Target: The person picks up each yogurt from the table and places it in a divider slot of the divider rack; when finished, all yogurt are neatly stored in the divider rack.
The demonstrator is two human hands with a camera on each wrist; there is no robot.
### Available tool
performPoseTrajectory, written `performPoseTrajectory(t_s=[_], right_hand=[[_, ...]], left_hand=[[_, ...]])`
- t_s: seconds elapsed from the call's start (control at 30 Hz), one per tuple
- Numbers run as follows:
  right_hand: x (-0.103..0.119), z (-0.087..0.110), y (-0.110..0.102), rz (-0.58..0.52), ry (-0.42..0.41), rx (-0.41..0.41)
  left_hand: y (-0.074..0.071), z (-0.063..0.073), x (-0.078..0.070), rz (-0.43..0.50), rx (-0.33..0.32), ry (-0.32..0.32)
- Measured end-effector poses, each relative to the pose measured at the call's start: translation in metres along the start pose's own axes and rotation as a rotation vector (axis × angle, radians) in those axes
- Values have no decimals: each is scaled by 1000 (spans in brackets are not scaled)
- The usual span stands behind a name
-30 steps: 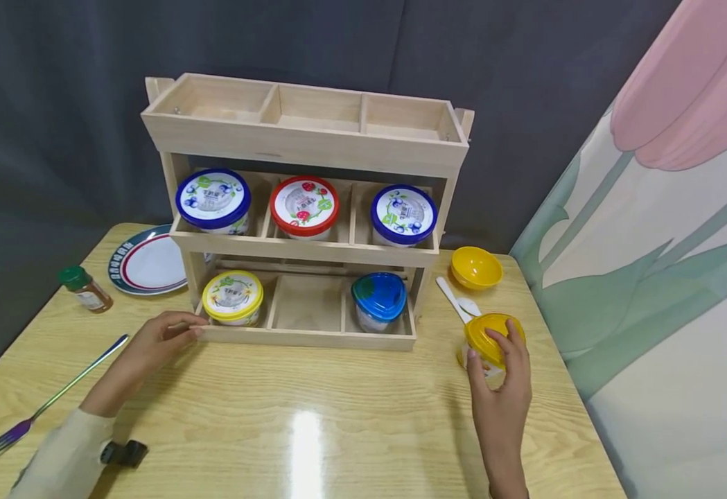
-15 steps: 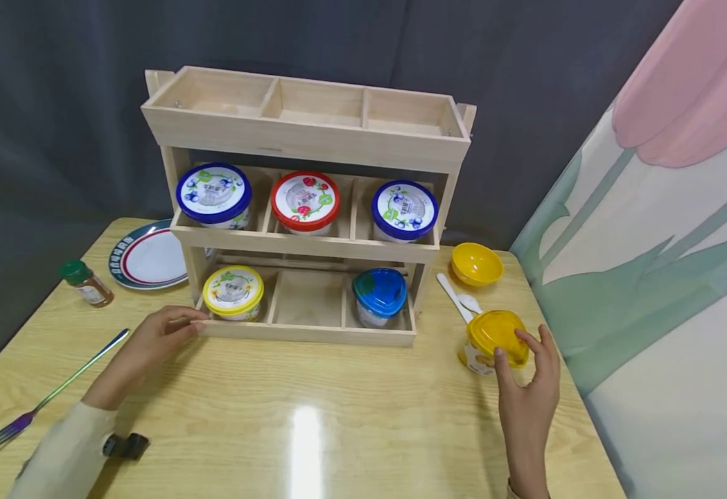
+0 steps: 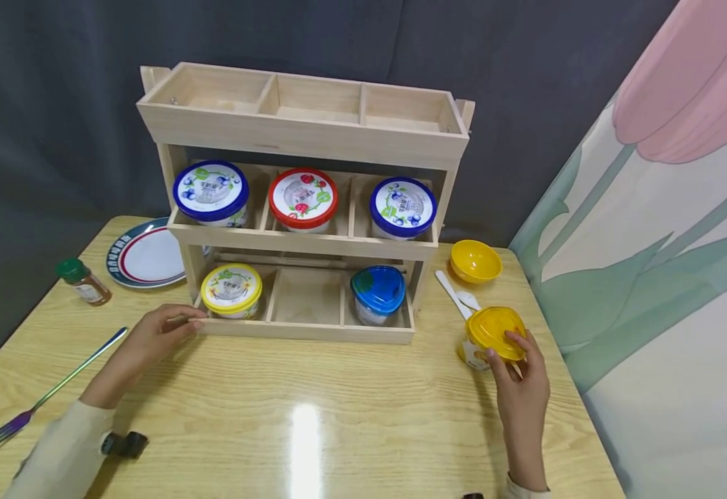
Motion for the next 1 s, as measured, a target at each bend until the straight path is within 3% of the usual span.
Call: performPoseTrajectory(t_s=[0.1, 0.27, 0.6, 1.0], right_hand=[[0, 0, 0, -20, -4, -9], [5, 6, 1, -170, 22, -25], [32, 32, 6, -339, -67, 22], [87, 69, 21, -237, -338, 144]], left_hand=[[0, -1, 0, -8, -5, 12], [0, -2, -1, -3, -8, 12], [0, 0, 0, -2, -4, -21], [0, -1, 1, -6, -5, -17]])
Point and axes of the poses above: each hand's wrist, its own z-axis away from the middle knuckle, its own y-axis out of the palm, x = y × z, the point moved 2 cm from there along -z, towards the middle knuckle, and after that the axes turned 15 degrees about z, right-handed, at the moved point
